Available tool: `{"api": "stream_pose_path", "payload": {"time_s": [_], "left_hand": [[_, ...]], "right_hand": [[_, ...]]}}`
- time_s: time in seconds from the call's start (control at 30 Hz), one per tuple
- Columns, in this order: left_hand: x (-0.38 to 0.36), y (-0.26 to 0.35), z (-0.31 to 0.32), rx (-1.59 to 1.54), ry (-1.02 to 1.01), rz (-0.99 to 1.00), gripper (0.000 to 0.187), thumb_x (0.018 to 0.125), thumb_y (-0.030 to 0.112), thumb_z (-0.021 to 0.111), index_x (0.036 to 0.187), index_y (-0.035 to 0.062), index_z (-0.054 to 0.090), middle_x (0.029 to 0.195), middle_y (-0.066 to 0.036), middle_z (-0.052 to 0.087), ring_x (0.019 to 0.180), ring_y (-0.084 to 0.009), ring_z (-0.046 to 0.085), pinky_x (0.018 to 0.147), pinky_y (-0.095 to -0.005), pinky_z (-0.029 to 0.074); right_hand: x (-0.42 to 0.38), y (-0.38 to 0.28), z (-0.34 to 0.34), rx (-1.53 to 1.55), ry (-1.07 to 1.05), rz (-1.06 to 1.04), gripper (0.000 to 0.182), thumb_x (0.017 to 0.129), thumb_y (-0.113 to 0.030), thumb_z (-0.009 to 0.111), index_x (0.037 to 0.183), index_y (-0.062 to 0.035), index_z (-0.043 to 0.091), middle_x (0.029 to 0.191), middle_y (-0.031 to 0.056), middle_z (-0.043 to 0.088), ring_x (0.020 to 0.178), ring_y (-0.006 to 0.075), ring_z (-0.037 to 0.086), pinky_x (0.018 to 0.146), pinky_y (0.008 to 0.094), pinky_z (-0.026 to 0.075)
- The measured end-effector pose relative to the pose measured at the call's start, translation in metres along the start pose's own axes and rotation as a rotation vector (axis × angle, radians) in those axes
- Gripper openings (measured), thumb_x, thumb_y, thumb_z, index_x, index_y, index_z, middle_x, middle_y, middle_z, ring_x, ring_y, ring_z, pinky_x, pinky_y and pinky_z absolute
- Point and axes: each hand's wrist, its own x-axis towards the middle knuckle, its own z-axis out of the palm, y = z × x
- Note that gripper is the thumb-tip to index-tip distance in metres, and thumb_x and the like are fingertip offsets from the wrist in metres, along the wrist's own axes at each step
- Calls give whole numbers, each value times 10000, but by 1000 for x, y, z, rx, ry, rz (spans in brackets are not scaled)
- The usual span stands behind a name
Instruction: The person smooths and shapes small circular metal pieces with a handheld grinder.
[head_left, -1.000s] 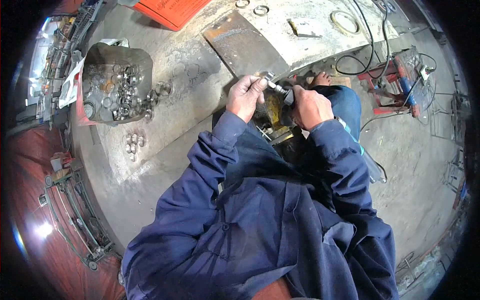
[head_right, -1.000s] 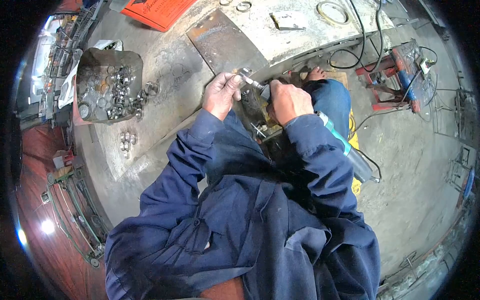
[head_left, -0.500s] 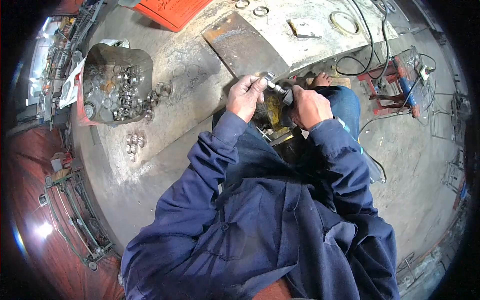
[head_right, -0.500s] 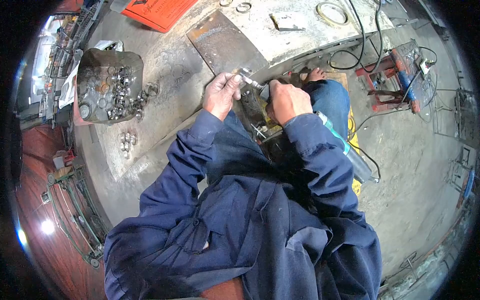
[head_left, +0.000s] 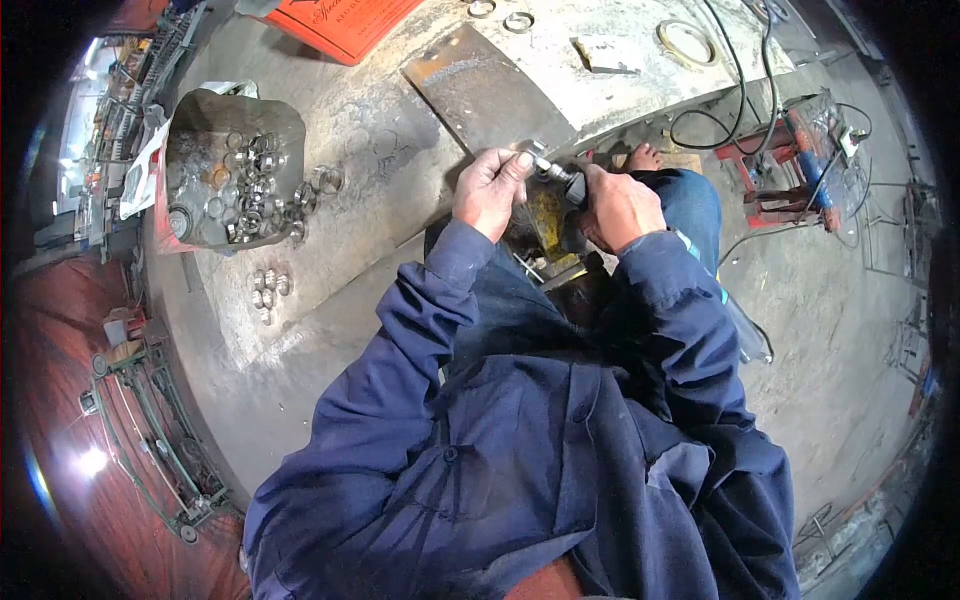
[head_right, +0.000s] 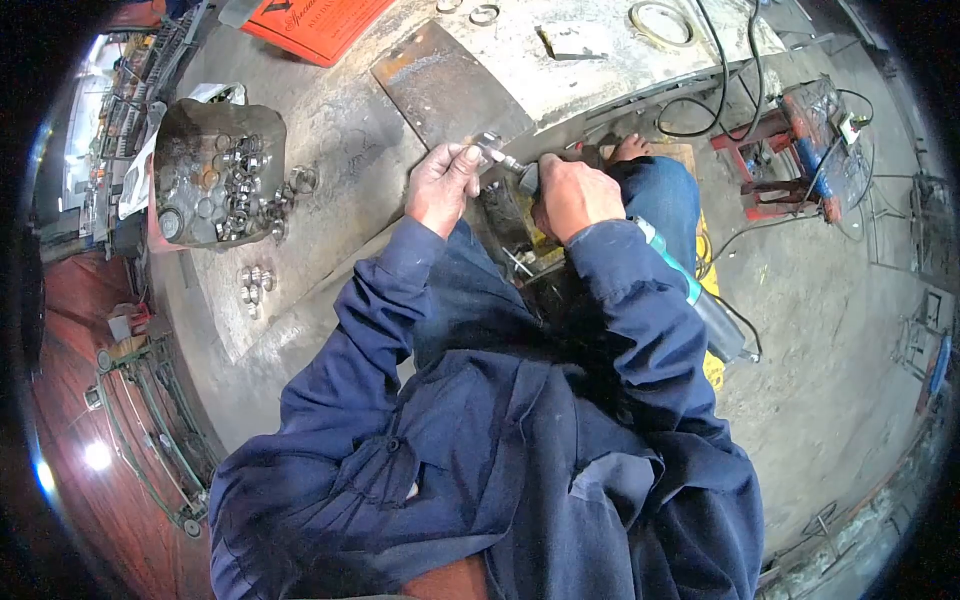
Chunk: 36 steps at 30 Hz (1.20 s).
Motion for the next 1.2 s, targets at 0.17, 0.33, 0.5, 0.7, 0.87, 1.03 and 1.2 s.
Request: {"api": "stream_pose_path", "payload": {"time_s": [0.17, 0.33, 0.5, 0.7, 0.87, 1.03, 1.2], "left_hand": [[1, 8, 1, 101, 38, 15, 262, 896, 278, 642, 842, 21, 628, 658, 24, 553, 583, -57, 474, 547, -217, 389], [0, 34, 6, 437, 97, 17, 243, 875, 298, 667, 812, 63, 660, 653, 64, 518, 590, -23, 404, 531, -199, 323], [13, 39, -2, 573, 2, 56, 274, 865, 305, 673, 791, 43, 653, 678, 44, 579, 648, -41, 493, 593, -214, 397], [20, 46, 4, 589, -55, 225, 171, 905, 212, 618, 961, 51, 641, 797, 3, 633, 681, -55, 535, 652, -225, 431], [25, 68, -3, 609, -387, 14, 199, 957, 135, 506, 1126, 70, 589, 804, -7, 605, 629, -45, 531, 573, -206, 450], [37, 71, -14, 363, -317, -217, 171, 958, 193, 518, 1035, 63, 596, 733, 0, 575, 558, -47, 507, 488, -200, 425], [40, 65, -19, 683, -365, -62, 237, 935, 279, 560, 900, 47, 588, 602, 10, 536, 484, -54, 482, 425, -208, 374]], "right_hand": [[-1, 18, 1, 70, 3, -111, 263, 651, -129, 671, 874, -29, 574, 802, 221, 638, 836, 392, 627, 728, 460, 500], [-18, 28, -21, 82, 70, -43, 306, 680, -173, 673, 941, -44, 579, 852, 219, 639, 874, 386, 615, 733, 463, 490], [-27, 32, -34, 105, 67, 70, 387, 691, -233, 699, 1019, -62, 584, 936, 254, 622, 940, 417, 586, 789, 481, 475], [-28, 42, -35, 118, 61, 112, 396, 684, -244, 711, 999, -42, 578, 1095, 305, 550, 1020, 434, 551, 822, 481, 472], [-28, 46, -36, 137, 97, 96, 376, 686, -230, 709, 979, -37, 572, 1050, 300, 567, 999, 435, 557, 815, 482, 469], [-29, 50, -30, 155, 144, 73, 344, 685, -206, 699, 956, -40, 564, 965, 284, 594, 940, 427, 578, 777, 484, 471], [-28, 47, -30, 135, 117, 62, 307, 687, -182, 682, 933, -46, 559, 861, 247, 625, 868, 411, 604, 736, 485, 476]]}}
